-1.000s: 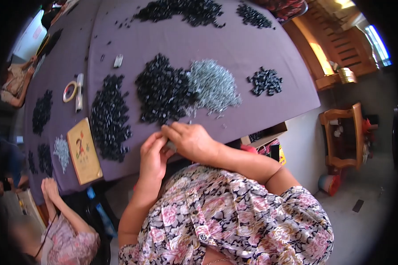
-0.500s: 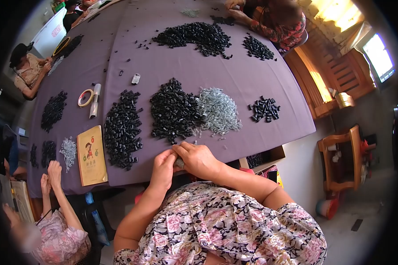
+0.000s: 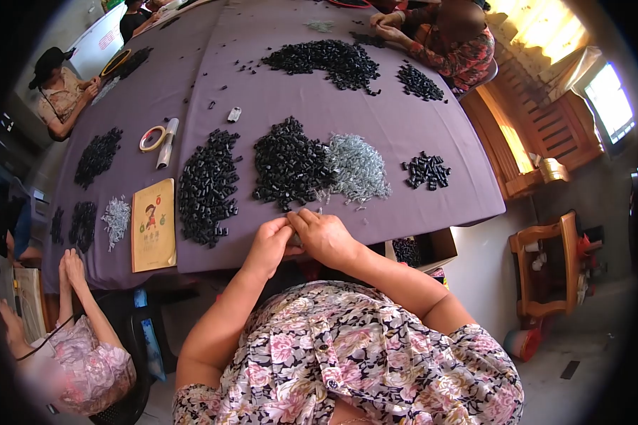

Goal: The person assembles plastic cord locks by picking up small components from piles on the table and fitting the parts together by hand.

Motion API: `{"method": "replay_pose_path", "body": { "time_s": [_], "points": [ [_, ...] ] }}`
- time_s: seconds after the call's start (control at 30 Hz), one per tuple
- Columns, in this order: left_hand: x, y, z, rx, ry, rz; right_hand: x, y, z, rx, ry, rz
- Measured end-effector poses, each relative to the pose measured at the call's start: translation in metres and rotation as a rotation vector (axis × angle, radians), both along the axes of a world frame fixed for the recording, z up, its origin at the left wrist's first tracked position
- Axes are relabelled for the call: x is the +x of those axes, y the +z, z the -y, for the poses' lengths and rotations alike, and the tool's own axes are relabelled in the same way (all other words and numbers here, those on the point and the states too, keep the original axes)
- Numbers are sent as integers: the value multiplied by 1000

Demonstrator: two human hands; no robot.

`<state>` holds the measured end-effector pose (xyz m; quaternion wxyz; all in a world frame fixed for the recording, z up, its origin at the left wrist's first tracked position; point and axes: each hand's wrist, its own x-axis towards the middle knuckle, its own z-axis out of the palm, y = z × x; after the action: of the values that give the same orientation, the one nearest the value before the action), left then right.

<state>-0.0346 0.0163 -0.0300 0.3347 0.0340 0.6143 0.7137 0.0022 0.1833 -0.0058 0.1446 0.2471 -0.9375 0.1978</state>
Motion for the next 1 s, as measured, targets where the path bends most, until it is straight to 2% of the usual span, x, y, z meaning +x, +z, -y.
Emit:
{"method": "replay_pose_path", "body": {
  "time_s": [0.43, 0.57, 0.77, 1.0],
  "points": [
    [-3, -4, 4, 115, -58, 51, -1, -14, -2, -25, -18, -4],
    [-3, -2, 6, 198, -71, 68, -3, -14, -4, -211, -47, -11],
    [-7, -12, 10, 224, -104, 45, -4, -21, -1, -224, -35, -9],
    [1, 0, 4, 117, -83, -65, 1, -27, -9, -427, -51, -41]
  ]
}}
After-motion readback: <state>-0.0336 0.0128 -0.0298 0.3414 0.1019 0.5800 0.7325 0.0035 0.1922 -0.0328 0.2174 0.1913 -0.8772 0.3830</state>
